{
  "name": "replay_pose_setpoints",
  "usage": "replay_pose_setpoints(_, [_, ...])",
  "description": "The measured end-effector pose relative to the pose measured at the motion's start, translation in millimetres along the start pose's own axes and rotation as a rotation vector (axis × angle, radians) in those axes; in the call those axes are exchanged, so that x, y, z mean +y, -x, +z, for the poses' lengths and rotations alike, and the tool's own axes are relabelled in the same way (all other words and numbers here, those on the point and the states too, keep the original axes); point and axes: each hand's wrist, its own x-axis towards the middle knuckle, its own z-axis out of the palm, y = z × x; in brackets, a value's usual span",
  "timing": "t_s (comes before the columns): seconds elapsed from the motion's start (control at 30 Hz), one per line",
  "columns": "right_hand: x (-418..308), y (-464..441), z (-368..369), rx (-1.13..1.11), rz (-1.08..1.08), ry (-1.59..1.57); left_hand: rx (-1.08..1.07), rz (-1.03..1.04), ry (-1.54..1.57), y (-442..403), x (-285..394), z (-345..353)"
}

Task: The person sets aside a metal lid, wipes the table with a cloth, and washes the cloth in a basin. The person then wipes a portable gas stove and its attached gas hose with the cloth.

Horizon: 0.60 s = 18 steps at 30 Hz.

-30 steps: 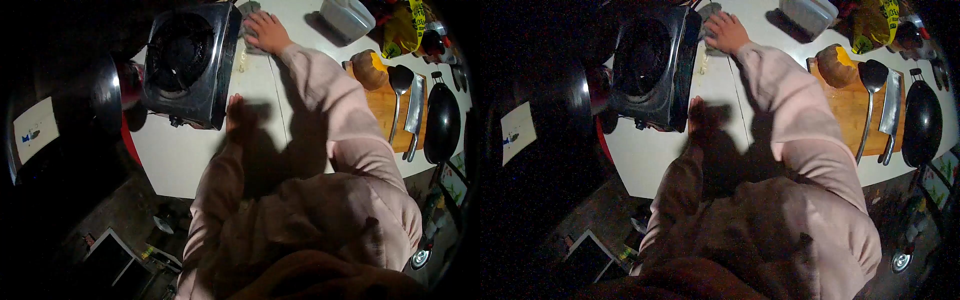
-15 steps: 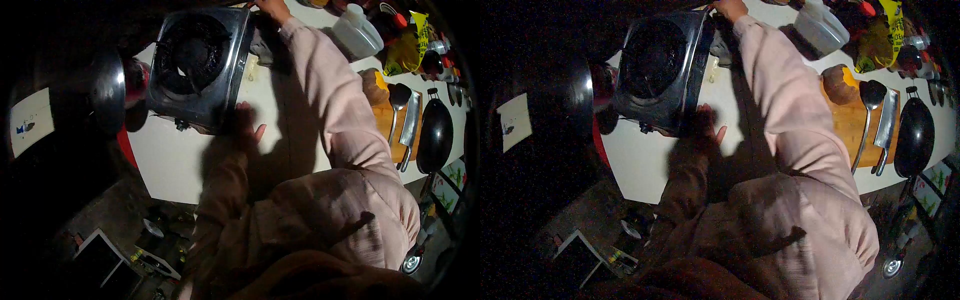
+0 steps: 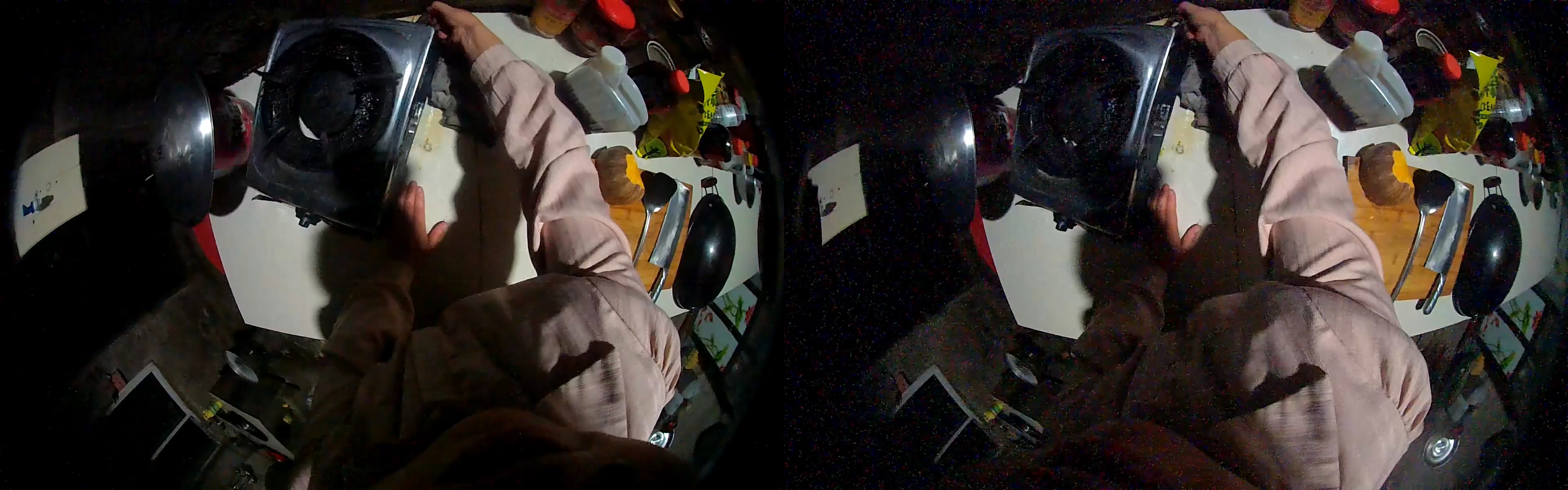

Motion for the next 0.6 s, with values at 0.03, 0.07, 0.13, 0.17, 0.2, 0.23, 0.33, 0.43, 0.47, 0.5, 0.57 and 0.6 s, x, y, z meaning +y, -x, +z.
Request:
replay_pose_setpoints(0.03, [-1,0,0,-0.007,0.004,-0.013,-0.006,0.000,0.018,0,1,0])
replay_pose_setpoints(0.07, [-1,2,-1,-0.013,0.009,-0.025,-0.006,0.001,0.021,1,2,1])
replay_pose_setpoints(0.13, [-1,3,0,-0.028,0.015,-0.045,-0.069,-0.103,0.043,3,4,2])
replay_pose_setpoints(0.17, [-3,2,1,-0.038,0.016,-0.064,-0.066,-0.103,0.041,4,3,2])
replay_pose_setpoints(0.2, [-2,2,1,-0.046,0.019,-0.080,-0.037,-0.074,0.045,4,2,2])
replay_pose_setpoints(0.23, [0,2,0,-0.050,0.022,-0.104,-0.010,-0.052,0.048,3,3,1])
replay_pose_setpoints(0.33, [11,0,1,-0.093,0.051,-0.219,-0.057,-0.016,-0.001,-5,8,-14])
replay_pose_setpoints(0.43, [24,-9,0,-0.130,0.115,-0.357,-0.076,-0.016,0.014,1,6,-15])
replay_pose_setpoints(0.47, [30,-15,-3,-0.140,0.145,-0.410,-0.115,0.034,0.032,5,5,-13])
replay_pose_setpoints(0.5, [40,-21,-3,-0.146,0.172,-0.455,-0.004,0.022,0.034,15,12,-13])
replay_pose_setpoints(0.57, [52,-30,-1,-0.169,0.233,-0.539,0.207,-0.137,0.076,31,21,-28])
replay_pose_setpoints(0.6, [57,-36,-1,-0.181,0.256,-0.577,0.313,-0.239,0.105,42,24,-37])
